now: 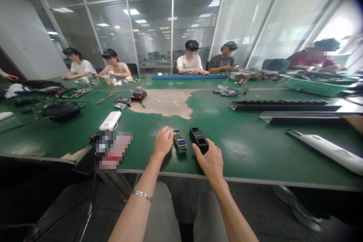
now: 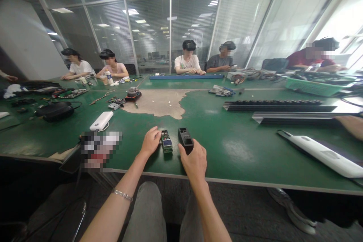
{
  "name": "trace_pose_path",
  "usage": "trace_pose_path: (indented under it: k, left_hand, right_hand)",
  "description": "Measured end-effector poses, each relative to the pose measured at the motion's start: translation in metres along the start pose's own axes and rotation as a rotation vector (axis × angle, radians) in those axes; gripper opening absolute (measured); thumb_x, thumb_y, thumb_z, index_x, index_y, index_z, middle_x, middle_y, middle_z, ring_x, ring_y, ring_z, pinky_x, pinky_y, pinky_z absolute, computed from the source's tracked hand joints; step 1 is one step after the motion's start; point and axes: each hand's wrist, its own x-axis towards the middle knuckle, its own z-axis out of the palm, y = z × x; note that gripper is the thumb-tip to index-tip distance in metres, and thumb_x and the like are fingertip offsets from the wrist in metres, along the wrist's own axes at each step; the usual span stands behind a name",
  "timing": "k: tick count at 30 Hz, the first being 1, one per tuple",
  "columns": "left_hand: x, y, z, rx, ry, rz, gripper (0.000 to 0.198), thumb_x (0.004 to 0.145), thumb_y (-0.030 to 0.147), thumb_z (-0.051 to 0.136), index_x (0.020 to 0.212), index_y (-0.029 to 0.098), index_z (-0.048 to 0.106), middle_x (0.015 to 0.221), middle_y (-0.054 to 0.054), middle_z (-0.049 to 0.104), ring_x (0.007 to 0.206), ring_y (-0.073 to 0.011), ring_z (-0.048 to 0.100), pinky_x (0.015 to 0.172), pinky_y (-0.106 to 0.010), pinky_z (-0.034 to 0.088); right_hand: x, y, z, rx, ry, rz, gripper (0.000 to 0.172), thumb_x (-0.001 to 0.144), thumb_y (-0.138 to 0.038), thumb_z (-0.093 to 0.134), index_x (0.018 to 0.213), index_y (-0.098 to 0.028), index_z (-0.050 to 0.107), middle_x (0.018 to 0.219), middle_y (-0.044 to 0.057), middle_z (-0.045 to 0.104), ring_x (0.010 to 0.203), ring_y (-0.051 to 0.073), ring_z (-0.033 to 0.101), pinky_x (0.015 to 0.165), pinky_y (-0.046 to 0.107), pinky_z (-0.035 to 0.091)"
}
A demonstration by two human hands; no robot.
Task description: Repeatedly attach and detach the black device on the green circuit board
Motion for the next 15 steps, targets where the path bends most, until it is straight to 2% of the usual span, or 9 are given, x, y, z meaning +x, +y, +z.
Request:
trace_pose_path:
  k: [3, 10, 15]
  left_hand:
    - [0.000, -0.001, 0.000, -0.002, -0.001, 0.001, 0.035, 0.093, 0.033, 0.039, 0.102, 0.019, 0.070, 0.130, -0.010, 0.057, 0.125, -0.0209, 0.048, 0.111, -0.041, 0.031]
    - [0.001, -0.001, 0.000, 0.020, -0.010, 0.018, 0.035, 0.092, 0.033, 0.039, 0.101, 0.020, 0.071, 0.130, -0.011, 0.057, 0.123, -0.0217, 0.049, 0.109, -0.042, 0.032]
    - [0.000, 0.000, -0.002, 0.034, -0.026, 0.010, 0.035, 0.093, 0.032, 0.038, 0.101, 0.021, 0.070, 0.131, -0.010, 0.057, 0.125, -0.0216, 0.048, 0.109, -0.043, 0.032]
  right_hand:
    - [-0.002, -0.002, -0.003, 0.007, -0.018, 0.010, 0.055, 0.081, -0.054, 0.052, 0.120, -0.016, 0.054, 0.106, 0.012, 0.064, 0.104, 0.027, 0.051, 0.086, 0.036, 0.042]
    - [-0.004, -0.010, -0.009, -0.001, -0.042, 0.023, 0.053, 0.080, -0.054, 0.052, 0.117, -0.017, 0.057, 0.102, 0.012, 0.066, 0.099, 0.026, 0.056, 0.083, 0.036, 0.042]
    - [-0.004, -0.030, -0.017, 0.165, -0.044, 0.068, 0.051, 0.080, -0.056, 0.051, 0.115, -0.021, 0.059, 0.101, 0.007, 0.068, 0.089, 0.022, 0.062, 0.079, 0.032, 0.043]
